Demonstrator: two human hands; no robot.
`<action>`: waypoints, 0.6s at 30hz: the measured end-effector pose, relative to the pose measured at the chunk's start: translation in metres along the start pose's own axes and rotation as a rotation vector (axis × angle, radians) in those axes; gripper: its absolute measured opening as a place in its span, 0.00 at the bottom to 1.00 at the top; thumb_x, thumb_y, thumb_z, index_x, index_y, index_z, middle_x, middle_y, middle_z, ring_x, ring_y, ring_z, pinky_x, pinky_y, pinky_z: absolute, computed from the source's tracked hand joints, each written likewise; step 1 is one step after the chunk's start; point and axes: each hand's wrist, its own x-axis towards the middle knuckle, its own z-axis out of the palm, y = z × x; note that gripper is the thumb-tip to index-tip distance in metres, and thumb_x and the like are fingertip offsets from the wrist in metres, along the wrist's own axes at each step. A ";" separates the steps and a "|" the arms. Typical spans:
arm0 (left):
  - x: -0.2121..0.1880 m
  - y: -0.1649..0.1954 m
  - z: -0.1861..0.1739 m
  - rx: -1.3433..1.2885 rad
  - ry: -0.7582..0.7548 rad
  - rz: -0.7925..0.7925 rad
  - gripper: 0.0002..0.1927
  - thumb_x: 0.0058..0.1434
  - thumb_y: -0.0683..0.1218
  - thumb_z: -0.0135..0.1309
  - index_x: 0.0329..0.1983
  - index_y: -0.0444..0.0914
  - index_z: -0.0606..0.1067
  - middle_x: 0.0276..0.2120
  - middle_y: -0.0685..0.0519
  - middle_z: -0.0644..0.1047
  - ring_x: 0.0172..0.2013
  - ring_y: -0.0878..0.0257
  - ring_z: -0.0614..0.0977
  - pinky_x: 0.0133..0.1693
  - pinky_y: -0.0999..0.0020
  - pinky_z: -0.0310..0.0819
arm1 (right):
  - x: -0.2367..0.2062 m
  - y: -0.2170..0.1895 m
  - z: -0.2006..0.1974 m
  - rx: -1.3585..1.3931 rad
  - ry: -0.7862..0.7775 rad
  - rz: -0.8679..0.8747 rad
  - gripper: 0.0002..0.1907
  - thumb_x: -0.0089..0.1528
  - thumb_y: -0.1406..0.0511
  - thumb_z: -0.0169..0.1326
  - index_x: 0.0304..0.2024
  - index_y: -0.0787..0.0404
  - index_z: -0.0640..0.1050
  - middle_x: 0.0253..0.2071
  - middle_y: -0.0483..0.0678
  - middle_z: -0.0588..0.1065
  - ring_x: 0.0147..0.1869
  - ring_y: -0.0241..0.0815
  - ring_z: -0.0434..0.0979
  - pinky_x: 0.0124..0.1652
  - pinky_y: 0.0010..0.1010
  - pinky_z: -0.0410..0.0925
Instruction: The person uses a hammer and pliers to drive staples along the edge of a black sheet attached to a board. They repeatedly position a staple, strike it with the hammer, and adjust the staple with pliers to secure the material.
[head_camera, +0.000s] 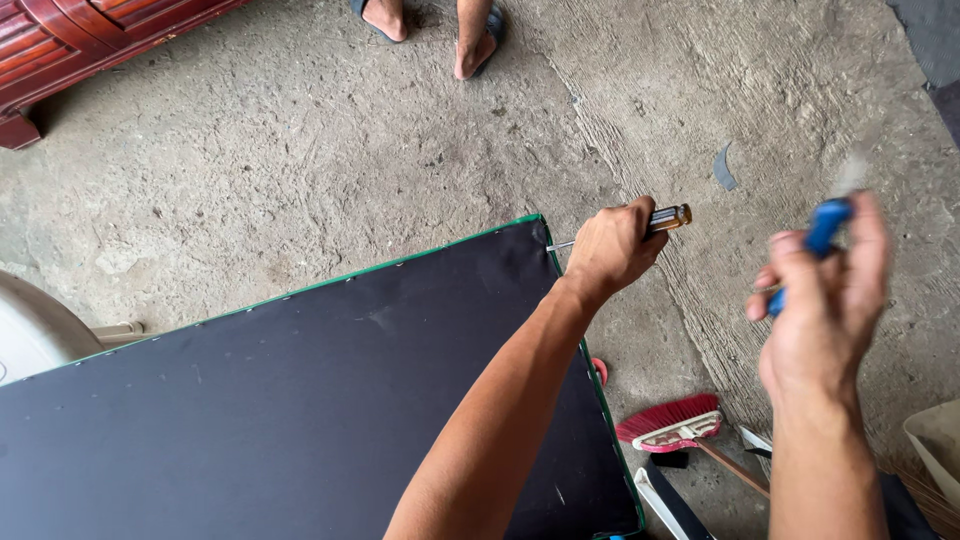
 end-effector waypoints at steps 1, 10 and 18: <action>0.000 -0.001 0.001 -0.004 0.017 0.013 0.12 0.61 0.51 0.57 0.36 0.38 0.70 0.26 0.42 0.79 0.31 0.43 0.83 0.36 0.48 0.76 | 0.000 -0.001 0.005 0.056 0.080 -0.033 0.39 0.69 0.68 0.53 0.79 0.62 0.53 0.43 0.45 0.70 0.36 0.28 0.70 0.28 0.19 0.68; 0.003 -0.011 0.009 -0.044 0.074 0.098 0.13 0.57 0.50 0.58 0.35 0.38 0.70 0.27 0.42 0.80 0.30 0.42 0.82 0.34 0.48 0.76 | 0.018 0.023 0.014 -0.273 -0.283 -0.031 0.42 0.64 0.68 0.54 0.79 0.56 0.54 0.43 0.44 0.65 0.32 0.31 0.64 0.22 0.23 0.61; 0.009 -0.016 0.016 0.043 -0.039 -0.044 0.08 0.61 0.49 0.54 0.37 0.40 0.72 0.26 0.43 0.80 0.28 0.46 0.84 0.33 0.51 0.78 | 0.012 -0.001 0.012 -0.449 -0.392 0.174 0.44 0.59 0.66 0.55 0.77 0.52 0.56 0.39 0.45 0.67 0.27 0.32 0.64 0.20 0.24 0.61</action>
